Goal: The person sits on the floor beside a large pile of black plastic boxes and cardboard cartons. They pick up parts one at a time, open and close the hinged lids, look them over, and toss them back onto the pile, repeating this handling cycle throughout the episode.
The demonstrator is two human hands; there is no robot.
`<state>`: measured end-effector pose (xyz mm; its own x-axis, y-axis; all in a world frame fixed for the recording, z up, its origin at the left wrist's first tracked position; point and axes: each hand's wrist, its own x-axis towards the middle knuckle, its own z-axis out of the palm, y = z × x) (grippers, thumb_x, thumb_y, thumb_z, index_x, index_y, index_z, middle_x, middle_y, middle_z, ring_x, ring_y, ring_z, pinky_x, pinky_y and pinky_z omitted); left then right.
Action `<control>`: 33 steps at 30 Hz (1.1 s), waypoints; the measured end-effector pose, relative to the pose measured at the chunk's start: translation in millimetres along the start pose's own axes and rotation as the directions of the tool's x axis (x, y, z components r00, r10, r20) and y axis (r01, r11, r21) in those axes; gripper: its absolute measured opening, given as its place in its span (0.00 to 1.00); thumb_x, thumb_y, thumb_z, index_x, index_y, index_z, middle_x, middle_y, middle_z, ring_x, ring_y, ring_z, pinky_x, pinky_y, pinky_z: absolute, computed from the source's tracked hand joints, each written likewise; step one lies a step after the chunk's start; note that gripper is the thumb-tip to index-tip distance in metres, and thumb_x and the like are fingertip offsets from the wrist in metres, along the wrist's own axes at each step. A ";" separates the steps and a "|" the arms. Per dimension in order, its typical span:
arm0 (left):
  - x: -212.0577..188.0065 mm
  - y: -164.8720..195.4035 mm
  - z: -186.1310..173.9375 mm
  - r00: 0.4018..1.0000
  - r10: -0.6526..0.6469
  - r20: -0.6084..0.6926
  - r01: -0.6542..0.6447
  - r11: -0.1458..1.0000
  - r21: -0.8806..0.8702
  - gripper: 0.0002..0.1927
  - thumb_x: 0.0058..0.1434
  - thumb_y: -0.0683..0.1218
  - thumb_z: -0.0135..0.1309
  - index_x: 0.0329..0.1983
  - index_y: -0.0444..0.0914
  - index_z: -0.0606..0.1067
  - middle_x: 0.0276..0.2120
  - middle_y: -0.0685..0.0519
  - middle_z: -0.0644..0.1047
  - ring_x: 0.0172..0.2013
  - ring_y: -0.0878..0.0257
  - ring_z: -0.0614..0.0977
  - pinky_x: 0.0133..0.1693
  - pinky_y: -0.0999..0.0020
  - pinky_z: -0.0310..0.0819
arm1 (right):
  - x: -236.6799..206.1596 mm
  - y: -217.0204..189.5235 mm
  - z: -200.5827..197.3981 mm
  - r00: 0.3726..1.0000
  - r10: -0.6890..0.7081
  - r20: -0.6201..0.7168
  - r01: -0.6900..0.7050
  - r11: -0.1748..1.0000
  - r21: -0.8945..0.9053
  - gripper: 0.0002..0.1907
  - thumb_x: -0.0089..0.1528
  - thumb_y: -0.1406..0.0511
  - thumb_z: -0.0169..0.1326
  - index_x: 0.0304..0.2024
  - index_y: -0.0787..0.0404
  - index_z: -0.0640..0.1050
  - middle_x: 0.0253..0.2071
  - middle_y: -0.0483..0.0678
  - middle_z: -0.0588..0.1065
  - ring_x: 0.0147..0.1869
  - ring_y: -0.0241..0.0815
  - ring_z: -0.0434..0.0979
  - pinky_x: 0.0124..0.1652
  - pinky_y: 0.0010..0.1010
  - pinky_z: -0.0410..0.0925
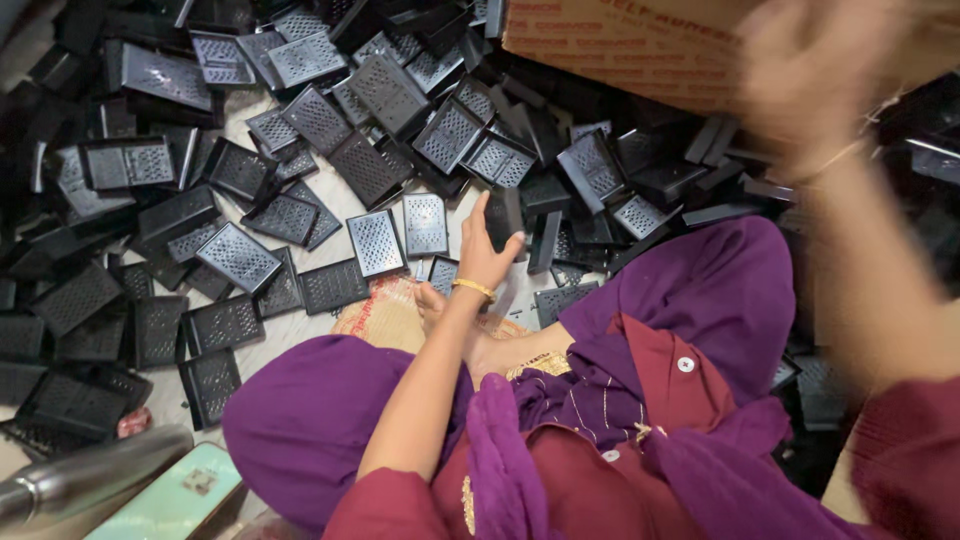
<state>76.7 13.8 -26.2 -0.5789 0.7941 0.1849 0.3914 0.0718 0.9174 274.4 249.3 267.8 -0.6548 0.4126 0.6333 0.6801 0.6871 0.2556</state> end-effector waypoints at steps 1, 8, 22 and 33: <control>-1.3 2.7 2.9 1.000 -0.013 -0.022 0.013 1.000 -0.004 0.49 0.54 0.53 0.69 0.75 0.44 0.55 0.62 0.35 0.66 0.60 0.41 0.70 0.62 0.52 0.67 | -22.8 -31.5 9.4 0.981 -0.158 0.111 0.111 0.931 0.347 0.46 0.50 0.56 0.71 0.65 0.68 0.68 0.66 0.63 0.66 0.70 0.61 0.65 0.65 0.46 0.60; 6.7 -8.1 -32.8 0.921 -0.214 0.326 0.274 0.950 -0.150 0.25 0.66 0.51 0.60 0.65 0.44 0.72 0.52 0.44 0.81 0.50 0.54 0.83 0.51 0.61 0.76 | -177.7 -190.3 89.7 0.830 -0.036 0.557 -0.547 0.142 0.825 0.45 0.59 0.64 0.61 0.77 0.63 0.59 0.74 0.56 0.65 0.75 0.48 0.68 0.70 0.38 0.62; 20.4 -31.0 -108.2 0.863 -0.412 -0.293 0.488 0.529 0.694 0.42 0.49 0.53 0.68 0.67 0.58 0.63 0.61 0.41 0.64 0.58 0.40 0.69 0.54 0.40 0.67 | -206.1 -220.0 66.5 0.790 -0.084 0.607 -0.547 0.349 0.761 0.17 0.64 0.59 0.57 0.53 0.57 0.80 0.51 0.51 0.79 0.54 0.49 0.81 0.53 0.36 0.72; 8.5 28.5 -66.8 0.912 -0.312 0.265 0.405 0.600 -0.690 0.32 0.60 0.43 0.61 0.66 0.49 0.62 0.56 0.47 0.71 0.48 0.59 0.77 0.40 0.65 0.78 | -147.6 -222.4 56.0 0.700 -0.271 0.661 -0.713 -0.313 0.627 0.43 0.61 0.66 0.62 0.75 0.53 0.58 0.67 0.49 0.67 0.67 0.37 0.68 0.63 0.31 0.65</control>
<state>35.2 -17.7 25.1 -0.4605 0.8623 -0.2107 -0.4932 -0.0511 0.8684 201.3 69.1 76.5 -0.8605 0.4978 -0.1085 0.0473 -0.1341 -0.9898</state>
